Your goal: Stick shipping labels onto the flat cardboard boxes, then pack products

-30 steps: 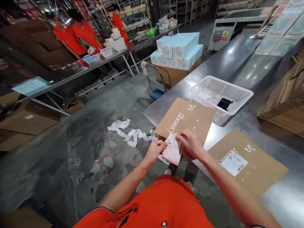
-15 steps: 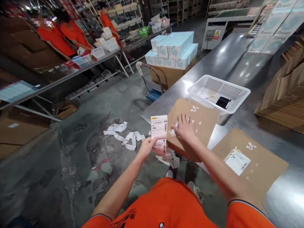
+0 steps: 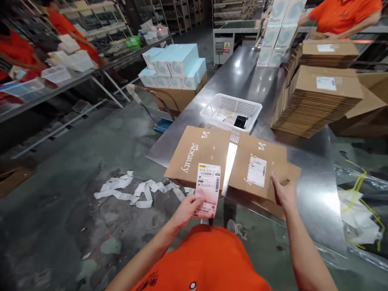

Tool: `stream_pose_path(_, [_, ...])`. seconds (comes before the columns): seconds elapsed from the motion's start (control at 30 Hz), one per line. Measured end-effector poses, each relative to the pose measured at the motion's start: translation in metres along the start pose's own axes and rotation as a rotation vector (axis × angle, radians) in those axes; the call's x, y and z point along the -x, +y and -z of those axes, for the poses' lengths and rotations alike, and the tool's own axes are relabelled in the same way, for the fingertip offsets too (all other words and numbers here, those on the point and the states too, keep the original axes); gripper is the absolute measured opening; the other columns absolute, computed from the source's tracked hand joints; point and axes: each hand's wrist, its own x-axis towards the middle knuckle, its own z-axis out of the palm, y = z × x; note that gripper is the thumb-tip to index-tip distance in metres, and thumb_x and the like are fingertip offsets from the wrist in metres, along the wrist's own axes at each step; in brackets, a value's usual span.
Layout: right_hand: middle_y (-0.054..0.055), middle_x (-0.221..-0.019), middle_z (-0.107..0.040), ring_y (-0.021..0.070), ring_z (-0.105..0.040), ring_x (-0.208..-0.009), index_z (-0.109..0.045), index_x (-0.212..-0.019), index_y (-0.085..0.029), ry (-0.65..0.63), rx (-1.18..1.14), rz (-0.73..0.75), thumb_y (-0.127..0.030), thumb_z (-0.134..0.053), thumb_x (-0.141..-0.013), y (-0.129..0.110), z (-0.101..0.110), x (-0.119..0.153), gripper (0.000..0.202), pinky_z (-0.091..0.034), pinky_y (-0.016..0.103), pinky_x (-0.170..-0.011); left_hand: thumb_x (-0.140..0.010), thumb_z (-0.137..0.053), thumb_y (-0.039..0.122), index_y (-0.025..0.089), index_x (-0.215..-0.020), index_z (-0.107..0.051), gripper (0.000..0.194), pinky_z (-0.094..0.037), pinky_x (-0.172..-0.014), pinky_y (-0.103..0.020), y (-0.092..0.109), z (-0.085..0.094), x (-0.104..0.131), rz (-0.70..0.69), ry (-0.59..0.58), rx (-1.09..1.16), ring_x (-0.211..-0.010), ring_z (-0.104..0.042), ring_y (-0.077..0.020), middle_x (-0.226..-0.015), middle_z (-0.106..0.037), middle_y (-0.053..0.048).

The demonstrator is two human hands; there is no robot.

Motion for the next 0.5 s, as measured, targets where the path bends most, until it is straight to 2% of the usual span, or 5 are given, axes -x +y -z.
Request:
stream_pose_path(0.1, [0.038, -0.119, -0.054, 0.0509, -0.050, -0.116, -0.057, -0.125, -0.008, 0.009, 0.216, 0.026, -0.067, -0.061, -0.069, 0.008, 0.007, 0.015, 0.081, -0.040, 0.062, -0.088, -0.051, -0.080, 0.062, 0.014, -0.076, -0.067, 0.056, -0.054, -0.056, -0.033, -0.004, -0.007, -0.001, 0.063, 0.010, -0.021, -0.057, -0.063, -0.0179, -0.064, -0.063, -0.001])
stream_pose_path(0.2, [0.028, -0.132, -0.050, 0.0434, -0.044, -0.126, -0.050, -0.132, -0.010, -0.129, 0.046, 0.440, -0.063, -0.054, -0.075, -0.050, 0.011, 0.043, 0.078, -0.040, 0.058, -0.095, -0.051, -0.079, 0.062, 0.013, -0.068, -0.064, 0.053, -0.054, -0.056, -0.033, -0.009, -0.008, 0.002, 0.041, 0.030, -0.061, -0.056, -0.062, -0.0178, -0.060, -0.060, 0.000])
stream_pose_path(0.3, [0.012, -0.118, -0.063, 0.0265, -0.061, -0.102, -0.054, -0.126, -0.022, -0.605, -0.279, 0.820, -0.059, -0.055, -0.078, -0.127, 0.008, 0.080, 0.061, -0.052, 0.038, -0.081, -0.057, -0.076, 0.061, 0.012, -0.070, -0.068, 0.051, -0.052, -0.060, -0.031, -0.008, -0.005, 0.007, -0.014, 0.038, -0.124, -0.060, -0.062, -0.0183, -0.065, -0.065, -0.004])
stream_pose_path(0.37, [0.005, -0.090, -0.068, 0.0198, -0.061, -0.078, -0.064, -0.100, -0.021, -0.789, -0.325, 0.919, -0.056, -0.057, -0.079, -0.164, -0.001, 0.106, 0.041, -0.050, 0.031, -0.066, -0.060, -0.077, 0.054, 0.011, -0.080, -0.072, 0.047, -0.051, -0.067, -0.030, 0.001, 0.001, 0.012, -0.104, 0.038, -0.137, -0.070, -0.064, -0.0193, -0.076, -0.069, -0.007])
stream_pose_path(0.5, [0.002, -0.066, -0.061, 0.0160, -0.056, -0.065, -0.062, -0.073, -0.019, -0.816, -0.354, 1.022, -0.051, -0.050, -0.087, -0.193, -0.027, 0.143, 0.037, -0.044, 0.027, -0.058, -0.057, -0.083, 0.034, 0.016, -0.110, -0.067, 0.058, -0.047, -0.080, -0.026, 0.033, 0.015, 0.016, -0.407, 0.145, -0.055, -0.093, -0.061, -0.0194, -0.104, -0.068, -0.007])
